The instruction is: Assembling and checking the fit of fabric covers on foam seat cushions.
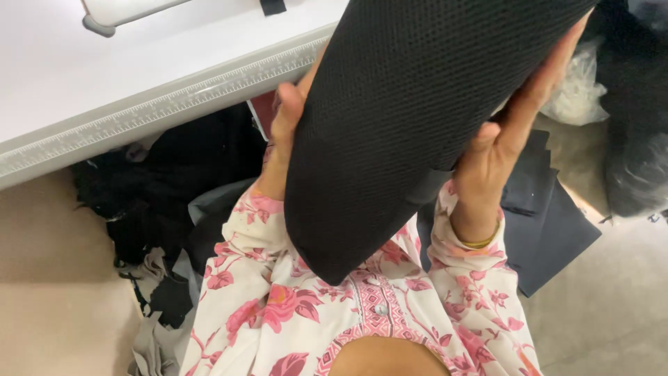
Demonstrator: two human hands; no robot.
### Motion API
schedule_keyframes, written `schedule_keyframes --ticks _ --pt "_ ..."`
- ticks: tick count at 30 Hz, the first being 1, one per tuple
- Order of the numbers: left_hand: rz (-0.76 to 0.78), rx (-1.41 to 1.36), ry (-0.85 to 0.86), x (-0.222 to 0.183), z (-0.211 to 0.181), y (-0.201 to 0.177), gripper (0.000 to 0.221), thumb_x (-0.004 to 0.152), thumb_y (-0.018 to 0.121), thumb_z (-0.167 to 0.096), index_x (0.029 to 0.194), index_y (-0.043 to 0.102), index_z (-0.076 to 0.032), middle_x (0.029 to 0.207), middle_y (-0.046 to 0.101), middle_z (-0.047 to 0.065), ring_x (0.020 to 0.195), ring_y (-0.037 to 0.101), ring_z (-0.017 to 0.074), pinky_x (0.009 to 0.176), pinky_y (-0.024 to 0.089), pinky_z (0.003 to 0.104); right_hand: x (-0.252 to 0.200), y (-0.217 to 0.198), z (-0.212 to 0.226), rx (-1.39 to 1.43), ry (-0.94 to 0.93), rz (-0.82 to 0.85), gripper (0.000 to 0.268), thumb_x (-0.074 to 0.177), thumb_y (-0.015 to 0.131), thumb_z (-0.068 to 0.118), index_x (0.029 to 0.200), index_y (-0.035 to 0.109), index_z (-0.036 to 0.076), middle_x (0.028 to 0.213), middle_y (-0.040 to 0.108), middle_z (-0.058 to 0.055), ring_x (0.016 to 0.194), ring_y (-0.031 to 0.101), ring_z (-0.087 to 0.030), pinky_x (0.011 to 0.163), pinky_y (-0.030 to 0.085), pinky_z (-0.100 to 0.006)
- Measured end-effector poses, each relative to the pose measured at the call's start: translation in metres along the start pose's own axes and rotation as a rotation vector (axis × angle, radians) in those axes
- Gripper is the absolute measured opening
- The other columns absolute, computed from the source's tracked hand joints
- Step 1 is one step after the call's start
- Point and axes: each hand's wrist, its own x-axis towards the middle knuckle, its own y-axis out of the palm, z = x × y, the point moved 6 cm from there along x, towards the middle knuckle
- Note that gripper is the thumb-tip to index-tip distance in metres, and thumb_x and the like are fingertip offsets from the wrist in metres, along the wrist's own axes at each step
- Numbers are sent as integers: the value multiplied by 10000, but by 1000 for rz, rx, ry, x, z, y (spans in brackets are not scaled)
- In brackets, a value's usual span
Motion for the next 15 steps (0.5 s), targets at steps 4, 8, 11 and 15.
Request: schedule_keyframes --ticks 4,8,11,15 --pt "101 611 55 20 -69 10 823 1022 655 -481 1631 261 -94 1671 287 69 1567 272 156 1323 198 273 -15 45 19 101 -84 -2 805 1084 342 682 1678 43 228 1732 -27 23 1630 4 -156 1365 6 -321" --pt "75 1293 -97 20 -81 17 952 1008 655 -536 1612 152 2 1712 214 229 1628 234 357 1356 237 410 -17 84 28 4 -109 30 777 1135 330 636 1692 26 187 1726 -90 -46 1627 -41 -234 1354 15 -376" --pt "63 1771 -43 7 -78 17 870 1063 626 -474 1660 164 -42 1748 172 203 1640 190 369 1361 195 423 -9 104 34 -73 -197 126 744 1168 422 564 1701 125 138 1731 -54 -108 1612 -25 -277 1335 40 -400" --pt "102 1728 80 -22 -86 20 977 917 703 -386 1606 131 4 1682 111 236 1598 130 419 1331 128 495 -5 84 2 303 -216 1 622 1116 545 411 1625 395 87 1694 292 -108 1613 270 -248 1295 237 -371"
